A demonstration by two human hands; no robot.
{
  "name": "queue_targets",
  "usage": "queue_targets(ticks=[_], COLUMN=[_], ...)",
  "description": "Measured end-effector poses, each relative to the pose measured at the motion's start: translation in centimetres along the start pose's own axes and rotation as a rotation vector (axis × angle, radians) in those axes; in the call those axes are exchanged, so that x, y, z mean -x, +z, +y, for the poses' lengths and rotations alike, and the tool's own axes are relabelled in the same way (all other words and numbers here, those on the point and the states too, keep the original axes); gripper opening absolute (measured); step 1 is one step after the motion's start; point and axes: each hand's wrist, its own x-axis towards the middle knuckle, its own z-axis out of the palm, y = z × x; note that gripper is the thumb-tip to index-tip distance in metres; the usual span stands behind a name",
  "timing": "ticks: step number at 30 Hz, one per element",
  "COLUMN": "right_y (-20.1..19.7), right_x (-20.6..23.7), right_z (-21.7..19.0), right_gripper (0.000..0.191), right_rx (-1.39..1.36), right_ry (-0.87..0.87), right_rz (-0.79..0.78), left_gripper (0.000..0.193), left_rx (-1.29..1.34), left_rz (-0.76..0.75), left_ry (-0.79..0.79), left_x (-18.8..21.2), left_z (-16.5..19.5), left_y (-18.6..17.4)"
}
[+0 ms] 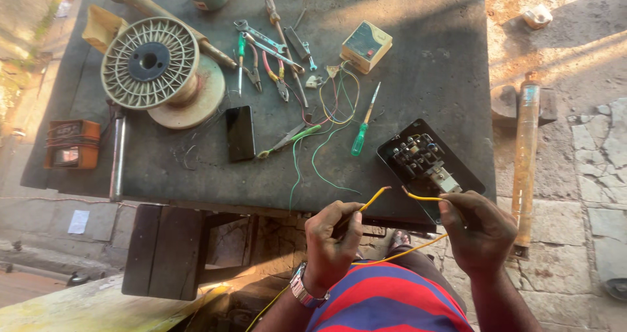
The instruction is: The person strips the ends of a yellow wire and connects them to terminals on a small electrical component placed on a workbench. The person uses their hands to manipulate the wire and component throughout the clip.
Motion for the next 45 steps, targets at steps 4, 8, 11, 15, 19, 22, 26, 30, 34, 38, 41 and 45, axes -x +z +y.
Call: queue_targets(ticks=[4,8,11,15,19,22,26,30,34,38,41,45], right_y=[-1.5,-3.0,-5.0,-8.4,-11.3,-13.4,-15.8,-18.5,-20.1,-21.5,-21.8,-22.4], right_x=[-0.1,-0.4,-1.5,-2.7,-4.1,-4.8,-5.7,-5.9,-5.6,-5.2,-4.8,-4.6], right_z=[0.0,0.8,1.8,3.0,4.9,5.9,7.1,7.5,7.3,7.2,7.3,7.4], right_gripper=[0.013,0.016,0.014,0.014,0.015,0.015,0.013,0.013,0.010,0.009,0.007,0.007], right_rx=[0.111,0.086,0.125,0.032,0.004,-0.055,-0.082,-0.088,-0.151,-0.252,-0.218,-0.184], right_ry=[-0.043,-0.065,-0.093,-0.109,-0.142,-0.183,-0.186,-0.234,-0.186,-0.181,-0.159,-0.136], right_rz=[-0.024,-0.069,-0.147,-0.192,-0.252,-0.303,-0.356,-0.375,-0.397,-0.415,-0.476,-0.404], left_gripper=[0.007,0.007,0.007,0.007,0.006,0.006,0.007,0.008,0.006,0.007,0.006,0.005], left_rx=[-0.126,-0.054,-0.051,-0.095,-0.141,-0.120,-0.157,-0.174,-0.184,-0.189,-0.160,-0.139], left_rz=[0.043,0.048,0.099,0.190,0.263,0.316,0.385,0.441,0.459,0.470,0.457,0.462], left_ry=[0.121,0.116,0.115,0.098,0.115,0.080,0.076,0.086,0.110,0.101,0.107,0.138], left_x=[0.2,0.9,1.8,2.8,3.9,4.6,6.2,7.5,8.8,9.6,10.0,10.3], left_z=[0.5,0.8,1.3,2.3,3.2,4.0,5.1,5.9,7.0,7.4,7.4,7.2], left_y=[1.9,4.5,6.9,10.6,14.6,17.3,20.7,23.2,24.6,25.3,25.7,26.3])
